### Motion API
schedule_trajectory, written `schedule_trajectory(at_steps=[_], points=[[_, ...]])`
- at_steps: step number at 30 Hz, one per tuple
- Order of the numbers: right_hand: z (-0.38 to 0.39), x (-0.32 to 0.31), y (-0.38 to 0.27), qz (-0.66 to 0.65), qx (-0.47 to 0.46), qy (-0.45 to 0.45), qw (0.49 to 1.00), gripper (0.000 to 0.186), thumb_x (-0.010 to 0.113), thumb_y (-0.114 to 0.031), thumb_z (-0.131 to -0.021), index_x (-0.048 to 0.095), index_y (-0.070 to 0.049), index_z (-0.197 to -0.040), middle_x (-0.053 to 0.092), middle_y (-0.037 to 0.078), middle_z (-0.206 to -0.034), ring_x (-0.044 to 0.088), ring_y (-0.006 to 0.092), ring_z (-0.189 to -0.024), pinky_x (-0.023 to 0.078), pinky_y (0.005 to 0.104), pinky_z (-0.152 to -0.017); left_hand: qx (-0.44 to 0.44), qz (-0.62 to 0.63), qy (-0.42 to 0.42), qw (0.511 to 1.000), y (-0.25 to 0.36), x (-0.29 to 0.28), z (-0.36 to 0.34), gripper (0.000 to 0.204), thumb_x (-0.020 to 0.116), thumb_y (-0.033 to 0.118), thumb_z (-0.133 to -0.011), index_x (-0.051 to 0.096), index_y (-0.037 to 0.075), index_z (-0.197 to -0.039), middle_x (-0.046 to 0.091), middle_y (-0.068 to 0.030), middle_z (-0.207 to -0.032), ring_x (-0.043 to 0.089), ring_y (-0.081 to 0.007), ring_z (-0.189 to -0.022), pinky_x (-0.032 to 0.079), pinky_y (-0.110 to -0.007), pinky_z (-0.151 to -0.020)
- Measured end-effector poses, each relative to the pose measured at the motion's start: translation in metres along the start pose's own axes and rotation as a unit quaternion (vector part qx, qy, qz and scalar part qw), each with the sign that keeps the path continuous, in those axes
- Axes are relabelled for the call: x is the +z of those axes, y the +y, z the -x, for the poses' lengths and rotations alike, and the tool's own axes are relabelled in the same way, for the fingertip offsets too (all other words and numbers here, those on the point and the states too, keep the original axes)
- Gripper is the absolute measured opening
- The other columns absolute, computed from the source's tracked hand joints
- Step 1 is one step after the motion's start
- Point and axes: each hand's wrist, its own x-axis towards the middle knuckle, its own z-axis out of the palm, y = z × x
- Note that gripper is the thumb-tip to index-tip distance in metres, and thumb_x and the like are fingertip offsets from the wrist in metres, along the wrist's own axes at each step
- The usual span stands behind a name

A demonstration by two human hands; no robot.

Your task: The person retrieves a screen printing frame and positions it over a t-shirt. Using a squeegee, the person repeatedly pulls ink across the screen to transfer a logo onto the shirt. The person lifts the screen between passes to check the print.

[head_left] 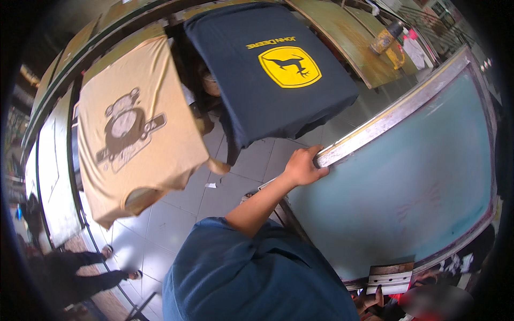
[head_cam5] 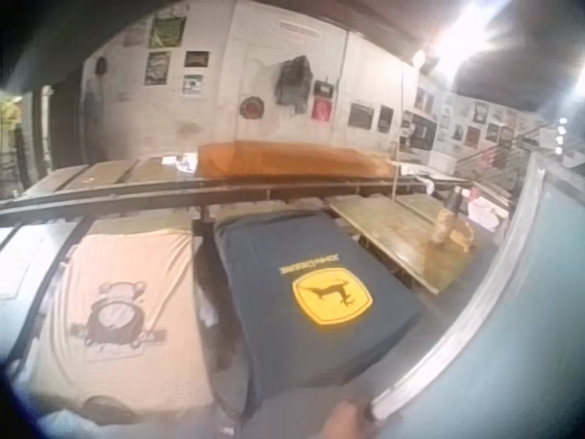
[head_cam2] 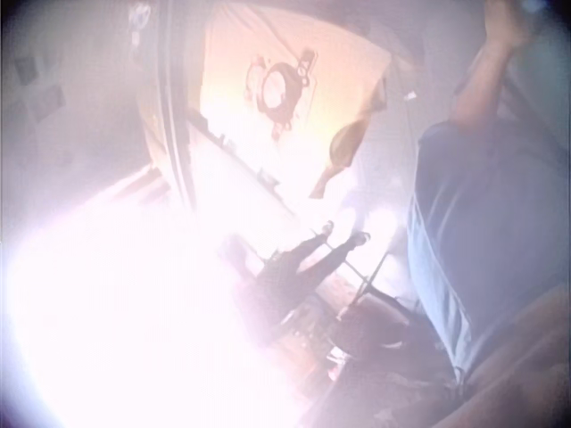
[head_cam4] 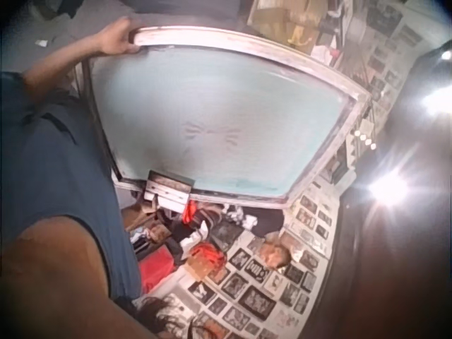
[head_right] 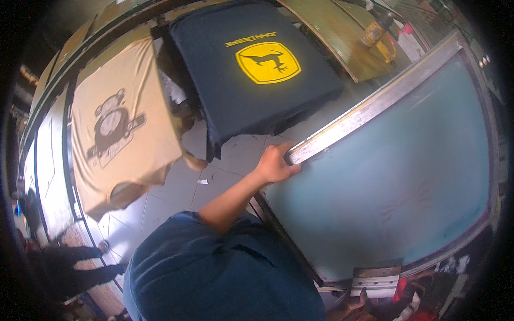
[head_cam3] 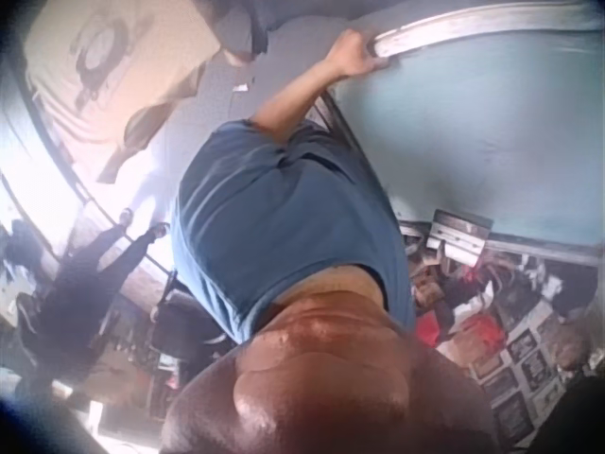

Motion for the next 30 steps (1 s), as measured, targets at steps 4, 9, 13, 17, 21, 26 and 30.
schedule_trajectory(at_steps=[4,9,13,17,21,26,30], points=[[-0.014,0.007,-0.013,-0.009,0.031,0.007,0.999,0.07,0.064,-0.025,-0.063,0.041,0.001,-0.124,0.047,0.017,-0.12,0.045,0.0326,-0.108,0.035,0.0452,-0.092,-0.006,-0.013,0.029,0.999,0.024,-0.008,0.036,0.053,0.068,0.022,-0.061,0.055,-0.003,-0.105,0.061,-0.0222,-0.078,0.061,-0.0359,-0.071,0.048,-0.039,-0.069],[-0.037,-0.014,-0.014,0.02,0.031,-0.006,0.999,0.054,0.067,-0.019,-0.064,0.049,0.002,-0.11,0.052,0.017,-0.107,0.05,0.0297,-0.097,0.04,0.0428,-0.082,-0.009,-0.008,0.089,0.996,0.041,-0.015,0.083,0.053,0.066,0.024,-0.061,0.055,-0.001,-0.106,0.062,-0.021,-0.078,0.061,-0.0331,-0.073,0.048,-0.037,-0.07],[-0.063,-0.043,-0.003,0.176,-0.041,0.042,0.983,0.04,0.071,-0.012,-0.063,0.055,0.003,-0.097,0.057,0.017,-0.093,0.055,0.0268,-0.085,0.046,0.0401,-0.073,-0.049,0.005,0.096,0.994,0.049,-0.019,0.119,0.051,0.067,0.021,-0.061,0.055,0.0,-0.105,0.062,-0.0206,-0.079,0.062,-0.0319,-0.073,0.048,-0.036,-0.069],[-0.067,-0.059,0.005,0.562,-0.315,-0.066,0.762,0.031,0.07,-0.01,-0.066,0.058,0.003,-0.091,0.059,0.016,-0.089,0.057,0.0252,-0.081,0.047,0.0401,-0.07,-0.056,-0.021,0.126,0.99,0.047,-0.022,0.153,0.048,0.067,0.02,-0.062,0.055,0.0,-0.105,0.062,-0.0205,-0.079,0.062,-0.0313,-0.074,0.048,-0.036,-0.069],[-0.089,-0.08,0.022,0.431,-0.222,-0.141,0.863,0.042,0.064,-0.018,-0.069,0.053,0.001,-0.105,0.055,0.016,-0.105,0.053,0.0269,-0.095,0.044,0.04,-0.081,-0.074,-0.044,0.143,0.986,0.044,-0.017,0.169,0.047,0.067,0.02,-0.062,0.055,0.0,-0.103,0.062,-0.0203,-0.08,0.062,-0.0312,-0.074,0.047,-0.035,-0.07],[-0.077,-0.071,0.01,0.163,0.015,-0.18,0.97,0.062,0.059,-0.022,-0.07,0.039,-0.002,-0.125,0.045,0.013,-0.122,0.041,0.0306,-0.113,0.035,0.0441,-0.095,-0.098,-0.033,0.142,0.984,0.046,-0.02,0.175,0.046,0.067,0.02,-0.062,0.056,0.0,-0.102,0.062,-0.02,-0.08,0.062,-0.0318,-0.076,0.047,-0.036,-0.072],[-0.024,-0.018,-0.003,-0.034,-0.014,-0.335,0.942,0.068,0.058,-0.02,-0.07,0.032,-0.005,-0.131,0.042,0.011,-0.126,0.037,0.033,-0.117,0.029,0.0465,-0.099,-0.097,-0.042,0.119,0.987,0.043,-0.034,0.159,0.046,0.068,0.02,-0.061,0.058,0.001,-0.102,0.063,-0.0197,-0.084,0.062,-0.0302,-0.08,0.047,-0.035,-0.075]])
